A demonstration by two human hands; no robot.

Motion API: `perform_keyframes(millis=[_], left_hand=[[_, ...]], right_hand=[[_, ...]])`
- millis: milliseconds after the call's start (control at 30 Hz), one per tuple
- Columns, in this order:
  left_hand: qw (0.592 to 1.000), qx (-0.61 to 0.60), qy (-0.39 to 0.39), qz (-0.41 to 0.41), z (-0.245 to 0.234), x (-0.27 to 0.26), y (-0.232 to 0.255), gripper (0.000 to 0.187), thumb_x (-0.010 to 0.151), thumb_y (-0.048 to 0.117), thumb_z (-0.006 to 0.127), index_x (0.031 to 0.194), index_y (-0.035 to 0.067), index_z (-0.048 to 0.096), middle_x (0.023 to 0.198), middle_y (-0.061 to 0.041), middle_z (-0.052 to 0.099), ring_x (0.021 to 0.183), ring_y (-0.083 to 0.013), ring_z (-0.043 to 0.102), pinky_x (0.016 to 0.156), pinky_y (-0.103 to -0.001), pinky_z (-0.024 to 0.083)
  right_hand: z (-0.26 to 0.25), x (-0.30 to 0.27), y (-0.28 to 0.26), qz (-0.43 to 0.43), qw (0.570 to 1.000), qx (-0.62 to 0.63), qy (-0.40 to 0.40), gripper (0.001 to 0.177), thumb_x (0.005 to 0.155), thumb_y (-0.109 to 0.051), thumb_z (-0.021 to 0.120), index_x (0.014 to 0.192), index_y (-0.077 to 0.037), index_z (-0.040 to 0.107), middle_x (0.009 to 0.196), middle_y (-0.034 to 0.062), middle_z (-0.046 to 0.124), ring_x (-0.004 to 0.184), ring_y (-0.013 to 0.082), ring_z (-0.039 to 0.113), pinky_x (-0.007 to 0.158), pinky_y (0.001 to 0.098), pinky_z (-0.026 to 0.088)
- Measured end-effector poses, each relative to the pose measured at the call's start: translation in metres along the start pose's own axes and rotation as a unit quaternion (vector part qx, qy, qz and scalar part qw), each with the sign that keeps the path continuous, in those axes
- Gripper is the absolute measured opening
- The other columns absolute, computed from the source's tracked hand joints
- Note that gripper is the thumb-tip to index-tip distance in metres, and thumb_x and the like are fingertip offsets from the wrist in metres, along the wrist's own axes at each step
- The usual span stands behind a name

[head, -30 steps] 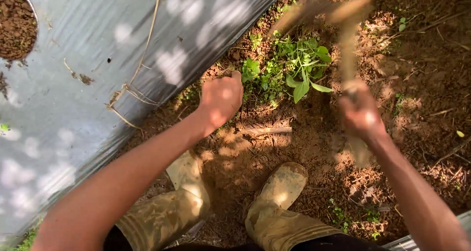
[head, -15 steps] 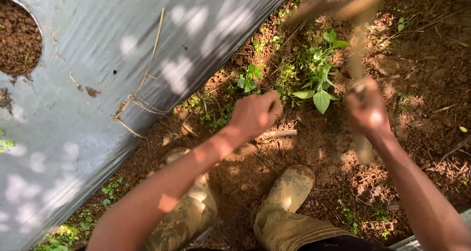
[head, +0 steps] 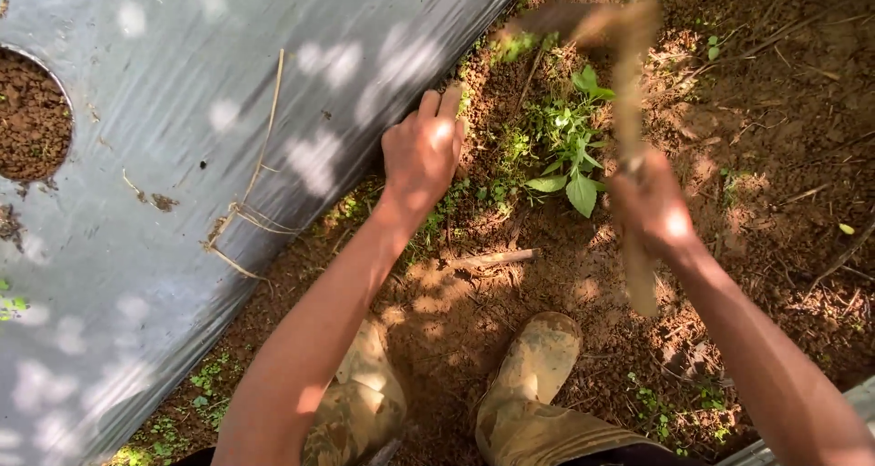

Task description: The person weeds around young plants growing through a plastic mulch sheet. They pull weeds by hand from the planting holes and use a hoe to clear weeds from the soil beside the sheet, gathering the removed vegetation into a pile.

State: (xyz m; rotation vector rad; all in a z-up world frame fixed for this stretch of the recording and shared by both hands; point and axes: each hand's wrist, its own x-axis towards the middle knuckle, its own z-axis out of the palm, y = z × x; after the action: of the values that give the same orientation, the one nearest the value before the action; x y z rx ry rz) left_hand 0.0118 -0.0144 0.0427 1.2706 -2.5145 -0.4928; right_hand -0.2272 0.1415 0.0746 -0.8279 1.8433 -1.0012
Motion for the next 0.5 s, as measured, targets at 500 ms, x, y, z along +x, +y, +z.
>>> perform_keyframes(millis=[500], left_hand=[[0.997, -0.023, -0.015, -0.066, 0.012, -0.002, -0.005, 0.018, 0.09, -0.017, 0.053, 0.089, 0.001, 0.055, 0.071, -0.008, 0.052, 0.049, -0.0212, 0.047, 0.032, -0.037, 0.041]], right_hand=[[0.008, -0.01, 0.0, 0.216, 0.957, -0.154, -0.118, 0.012, 0.103, -0.005, 0.046, 0.114, -0.007, 0.046, 0.087, 0.0108, 0.056, 0.055, 0.0208, 0.049, 0.043, 0.0376, 0.047]])
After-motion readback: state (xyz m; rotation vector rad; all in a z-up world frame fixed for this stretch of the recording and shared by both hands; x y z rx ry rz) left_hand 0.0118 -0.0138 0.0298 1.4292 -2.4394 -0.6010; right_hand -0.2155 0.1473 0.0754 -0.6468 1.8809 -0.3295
